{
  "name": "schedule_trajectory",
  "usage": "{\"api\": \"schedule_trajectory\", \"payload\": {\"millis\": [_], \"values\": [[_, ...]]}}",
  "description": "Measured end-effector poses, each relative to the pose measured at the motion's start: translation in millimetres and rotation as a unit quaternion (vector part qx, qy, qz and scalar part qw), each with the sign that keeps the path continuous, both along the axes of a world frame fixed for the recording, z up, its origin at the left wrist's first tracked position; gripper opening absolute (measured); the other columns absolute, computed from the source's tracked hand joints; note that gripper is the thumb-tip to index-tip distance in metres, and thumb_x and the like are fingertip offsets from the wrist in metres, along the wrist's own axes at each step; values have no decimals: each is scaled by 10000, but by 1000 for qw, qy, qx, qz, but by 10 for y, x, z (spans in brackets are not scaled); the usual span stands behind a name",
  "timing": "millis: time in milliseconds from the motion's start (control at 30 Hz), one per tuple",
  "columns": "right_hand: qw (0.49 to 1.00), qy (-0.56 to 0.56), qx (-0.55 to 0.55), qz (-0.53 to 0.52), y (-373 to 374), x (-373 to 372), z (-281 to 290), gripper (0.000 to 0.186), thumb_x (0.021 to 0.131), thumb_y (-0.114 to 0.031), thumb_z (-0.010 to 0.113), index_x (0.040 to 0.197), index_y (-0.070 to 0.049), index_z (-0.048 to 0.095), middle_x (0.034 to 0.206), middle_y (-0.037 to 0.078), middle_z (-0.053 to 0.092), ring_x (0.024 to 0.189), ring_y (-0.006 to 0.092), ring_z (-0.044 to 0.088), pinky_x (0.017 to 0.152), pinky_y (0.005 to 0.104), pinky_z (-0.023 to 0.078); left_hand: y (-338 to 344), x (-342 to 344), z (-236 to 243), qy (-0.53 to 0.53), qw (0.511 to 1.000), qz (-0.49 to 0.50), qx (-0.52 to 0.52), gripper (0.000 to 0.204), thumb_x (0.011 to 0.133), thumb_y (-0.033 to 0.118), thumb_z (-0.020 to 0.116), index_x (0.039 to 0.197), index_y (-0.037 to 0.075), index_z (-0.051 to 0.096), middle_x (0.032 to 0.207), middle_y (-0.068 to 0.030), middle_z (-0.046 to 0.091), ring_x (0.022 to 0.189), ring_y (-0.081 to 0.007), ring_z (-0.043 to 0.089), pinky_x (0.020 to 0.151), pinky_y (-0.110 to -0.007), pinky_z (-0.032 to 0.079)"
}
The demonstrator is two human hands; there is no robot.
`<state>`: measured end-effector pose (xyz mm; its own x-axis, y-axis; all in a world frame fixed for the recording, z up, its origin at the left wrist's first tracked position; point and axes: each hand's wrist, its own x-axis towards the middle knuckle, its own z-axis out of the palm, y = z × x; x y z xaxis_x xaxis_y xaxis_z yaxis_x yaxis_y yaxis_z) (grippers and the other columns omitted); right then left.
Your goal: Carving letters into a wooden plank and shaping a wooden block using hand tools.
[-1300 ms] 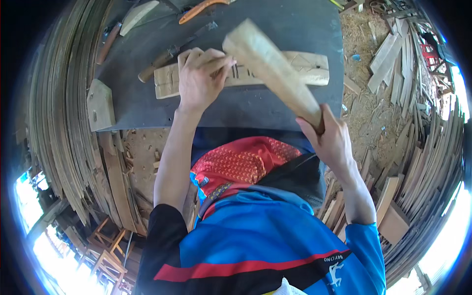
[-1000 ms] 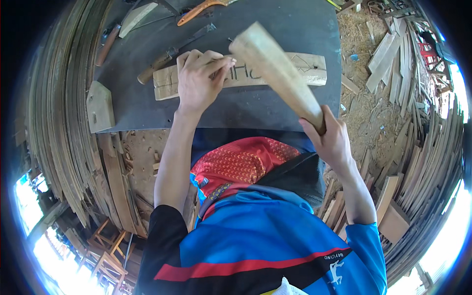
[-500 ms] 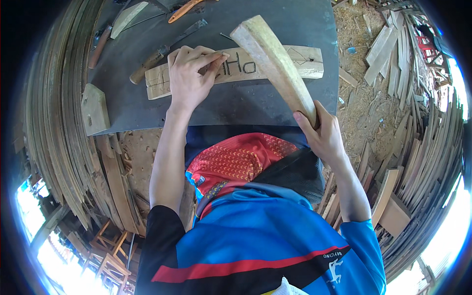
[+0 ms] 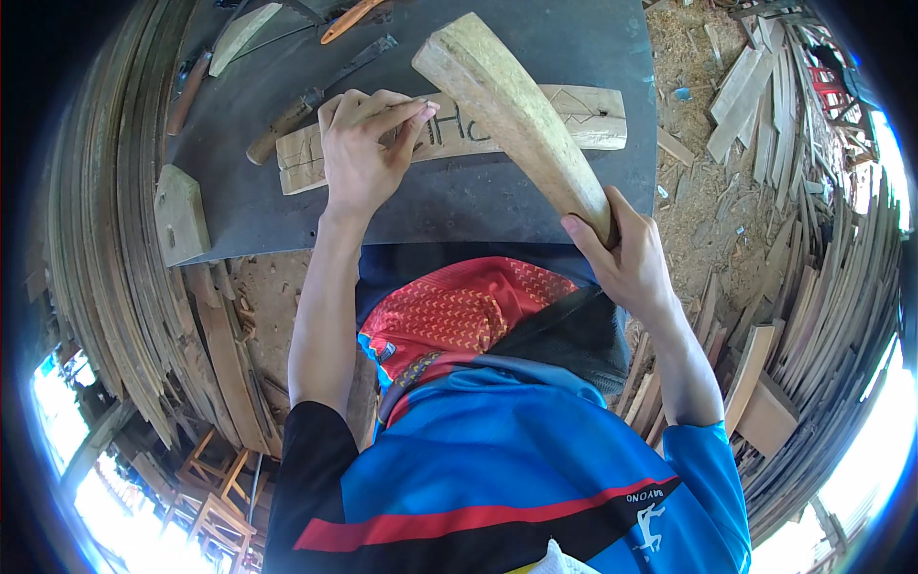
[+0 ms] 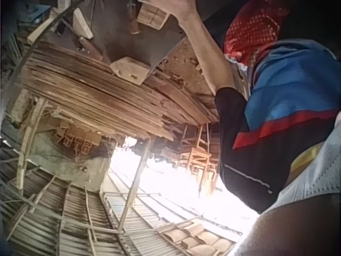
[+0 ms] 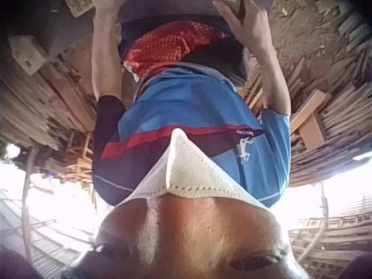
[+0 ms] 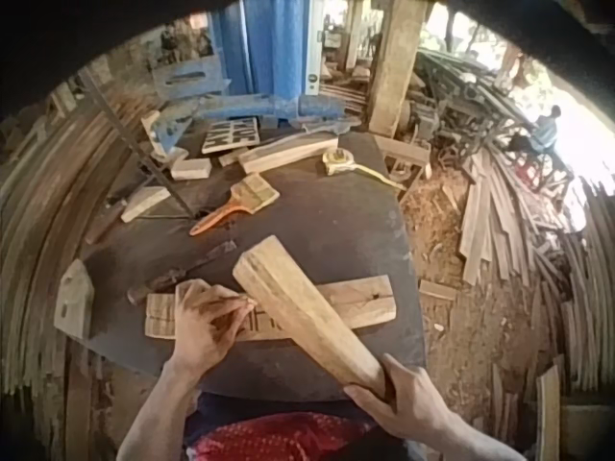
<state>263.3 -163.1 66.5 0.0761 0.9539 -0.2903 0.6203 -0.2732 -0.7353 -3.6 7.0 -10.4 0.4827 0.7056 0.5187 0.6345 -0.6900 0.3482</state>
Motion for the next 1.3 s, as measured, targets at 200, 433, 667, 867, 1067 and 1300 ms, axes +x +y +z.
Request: {"api": "schedule_trajectory", "payload": {"millis": [200,433,667,867,1067,1300], "values": [[1000,0,7,9,-10,-25,5,507,981,-419,729,1066,65,605,700,231,680,619,345,721,586,413,536,-17,-8,21,16,1000,2,12,109,884,197,785,990,208,811,928,104,703,814,-172,562,879,-356,409],[998,19,61,0,-23,-83,82,480,971,-394,748,1053,55,600,677,213,678,617,341,727,582,405,547,-24,-21,35,3,999,-22,25,120,881,185,776,997,196,805,938,113,709,816,-170,563,885,-356,403],[999,-17,3,28,0,-20,-10,491,978,-404,738,1069,58,598,689,214,679,631,334,733,585,397,547,-18,-29,-15,15,1000,-8,18,139,864,209,800,1003,197,800,935,105,706,830,-171,570,891,-363,405],[1000,-20,13,18,-5,-28,30,494,977,-416,734,1064,51,602,693,223,677,637,353,731,589,406,543,-24,-35,-2,17,1000,-8,21,124,861,198,795,985,196,796,934,101,699,824,-173,572,888,-362,403],[999,-27,13,29,12,-32,52,484,963,-399,752,1069,50,605,695,224,678,639,364,730,585,404,542,-42,-35,14,17,1000,-2,7,112,865,193,782,975,197,799,926,107,700,811,-167,572,887,-347,403],[993,-63,94,23,-97,-30,-82,463,943,-377,776,1076,30,601,700,199,688,662,374,737,577,407,561,-31,8,22,-2,1000,-10,19,98,879,202,776,971,198,809,927,106,716,798,-161,574,894,-347,407]]}}
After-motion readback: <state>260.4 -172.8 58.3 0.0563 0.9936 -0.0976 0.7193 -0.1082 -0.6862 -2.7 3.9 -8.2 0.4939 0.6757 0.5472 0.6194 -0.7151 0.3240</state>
